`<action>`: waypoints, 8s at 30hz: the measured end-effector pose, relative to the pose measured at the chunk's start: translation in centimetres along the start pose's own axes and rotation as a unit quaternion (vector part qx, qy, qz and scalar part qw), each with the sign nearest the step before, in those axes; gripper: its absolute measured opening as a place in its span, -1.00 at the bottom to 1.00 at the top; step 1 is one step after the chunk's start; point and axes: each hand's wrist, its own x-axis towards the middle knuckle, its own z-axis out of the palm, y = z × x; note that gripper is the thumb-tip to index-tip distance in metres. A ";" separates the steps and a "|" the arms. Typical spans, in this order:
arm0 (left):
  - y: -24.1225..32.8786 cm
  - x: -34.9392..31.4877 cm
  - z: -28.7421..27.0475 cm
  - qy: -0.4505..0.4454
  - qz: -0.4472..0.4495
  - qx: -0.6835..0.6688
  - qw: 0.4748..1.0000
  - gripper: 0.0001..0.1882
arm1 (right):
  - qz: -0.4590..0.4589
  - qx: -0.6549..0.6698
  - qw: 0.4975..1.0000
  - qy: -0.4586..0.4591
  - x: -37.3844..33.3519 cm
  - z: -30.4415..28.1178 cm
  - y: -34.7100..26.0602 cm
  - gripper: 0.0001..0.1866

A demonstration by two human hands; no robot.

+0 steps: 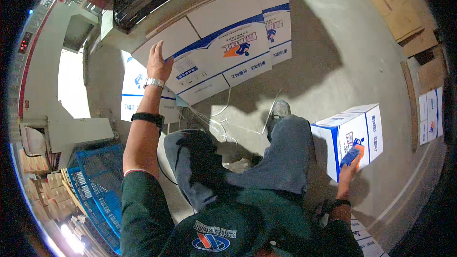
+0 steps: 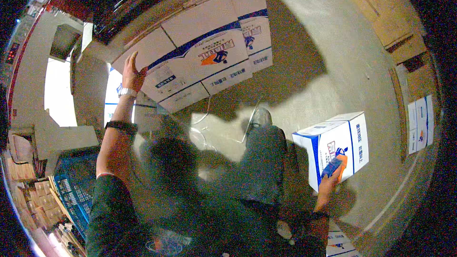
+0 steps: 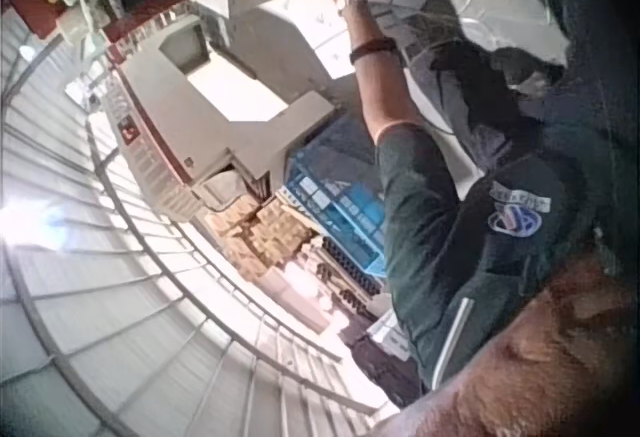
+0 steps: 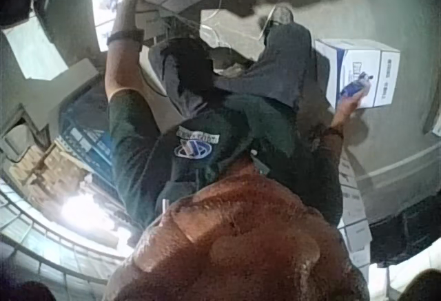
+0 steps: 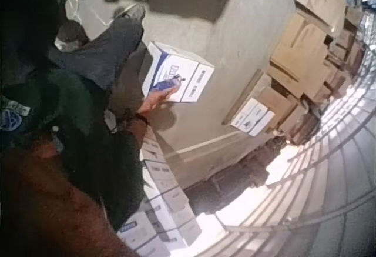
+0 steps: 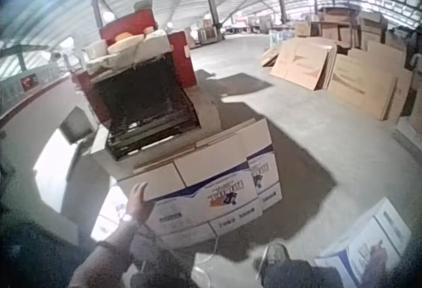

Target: The recorder is folding cardboard boxes, sealing the bottom with a tape dispenser, and packing bundles of light blue face masks into them in a warehouse environment.

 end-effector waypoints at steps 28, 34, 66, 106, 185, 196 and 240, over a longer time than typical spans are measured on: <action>4.5 0.5 0.4 0.005 0.134 0.078 0.988 -0.77 | -0.165 0.119 0.979 -0.023 10.2 -4.4 -26.8 -0.56; 4.6 -8.0 -3.2 0.032 0.243 0.056 0.968 -0.92 | -0.475 0.122 0.871 -0.042 7.7 -2.0 -46.8 -0.41; 0.0 -18.7 -7.7 -0.098 0.043 -0.374 0.921 -0.32 | -0.351 0.071 0.909 -0.216 1.7 2.2 -45.9 -0.75; 12.3 -4.2 -1.8 0.191 0.219 -0.074 0.954 -0.70 | -0.174 0.120 0.938 -0.276 -4.8 8.3 -41.2 -0.49; 11.7 -17.7 9.2 -0.109 0.111 -0.077 0.985 -0.36 | -0.213 0.266 0.750 -0.567 7.1 4.9 -42.9 -0.23; 14.4 -17.9 8.9 -0.349 -0.305 -0.622 0.631 -0.50 | -0.213 0.216 0.736 -0.605 7.8 7.0 -42.9 -0.19; -2.5 -20.5 13.2 -0.079 -0.385 -0.309 0.866 -0.52 | -0.425 0.005 0.750 -0.507 2.8 10.3 -53.5 -0.37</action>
